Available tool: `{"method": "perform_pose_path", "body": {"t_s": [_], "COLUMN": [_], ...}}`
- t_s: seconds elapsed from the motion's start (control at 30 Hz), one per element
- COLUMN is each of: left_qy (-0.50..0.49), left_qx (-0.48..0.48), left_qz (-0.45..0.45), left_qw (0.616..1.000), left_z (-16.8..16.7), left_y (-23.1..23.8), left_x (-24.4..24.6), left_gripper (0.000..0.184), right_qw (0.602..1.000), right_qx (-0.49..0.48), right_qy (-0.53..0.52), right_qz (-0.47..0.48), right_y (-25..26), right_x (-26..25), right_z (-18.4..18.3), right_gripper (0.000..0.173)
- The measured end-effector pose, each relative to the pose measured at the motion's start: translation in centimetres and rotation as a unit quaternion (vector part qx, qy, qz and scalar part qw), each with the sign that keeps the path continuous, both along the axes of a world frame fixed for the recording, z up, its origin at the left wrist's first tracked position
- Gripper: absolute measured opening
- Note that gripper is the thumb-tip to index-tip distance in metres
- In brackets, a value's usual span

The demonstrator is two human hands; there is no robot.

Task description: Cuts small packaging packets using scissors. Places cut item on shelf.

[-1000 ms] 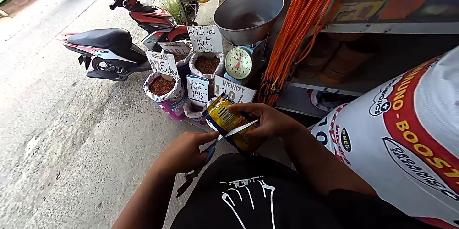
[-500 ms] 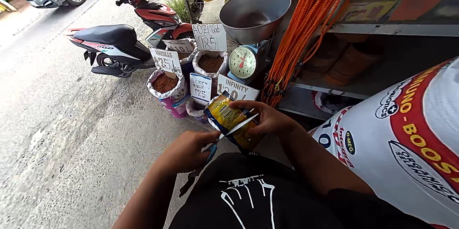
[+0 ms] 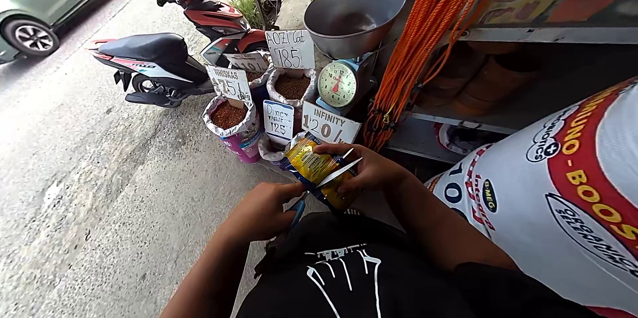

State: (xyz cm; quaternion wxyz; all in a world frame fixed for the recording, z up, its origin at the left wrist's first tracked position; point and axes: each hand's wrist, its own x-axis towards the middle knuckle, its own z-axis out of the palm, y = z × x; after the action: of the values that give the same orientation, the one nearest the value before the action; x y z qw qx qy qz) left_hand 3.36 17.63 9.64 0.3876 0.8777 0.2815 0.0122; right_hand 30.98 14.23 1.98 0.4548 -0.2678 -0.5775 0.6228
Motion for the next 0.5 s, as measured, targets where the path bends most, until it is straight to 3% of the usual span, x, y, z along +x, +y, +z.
{"method": "perform_pose_path", "body": {"t_s": [0.5], "left_qy": [0.002], "left_qx": [-0.004], "left_qz": [0.002], "left_qw": [1.0], "left_z": [-0.9], "left_y": [0.1], "left_x": [0.7], "left_gripper": [0.016], "right_qw": [1.0], "right_qx": [0.002], "right_qy": [0.015], "right_qz": [0.018], "right_y": [-0.4], "right_x": [-0.2], "right_z": [-0.3], "right_gripper": [0.079]}}
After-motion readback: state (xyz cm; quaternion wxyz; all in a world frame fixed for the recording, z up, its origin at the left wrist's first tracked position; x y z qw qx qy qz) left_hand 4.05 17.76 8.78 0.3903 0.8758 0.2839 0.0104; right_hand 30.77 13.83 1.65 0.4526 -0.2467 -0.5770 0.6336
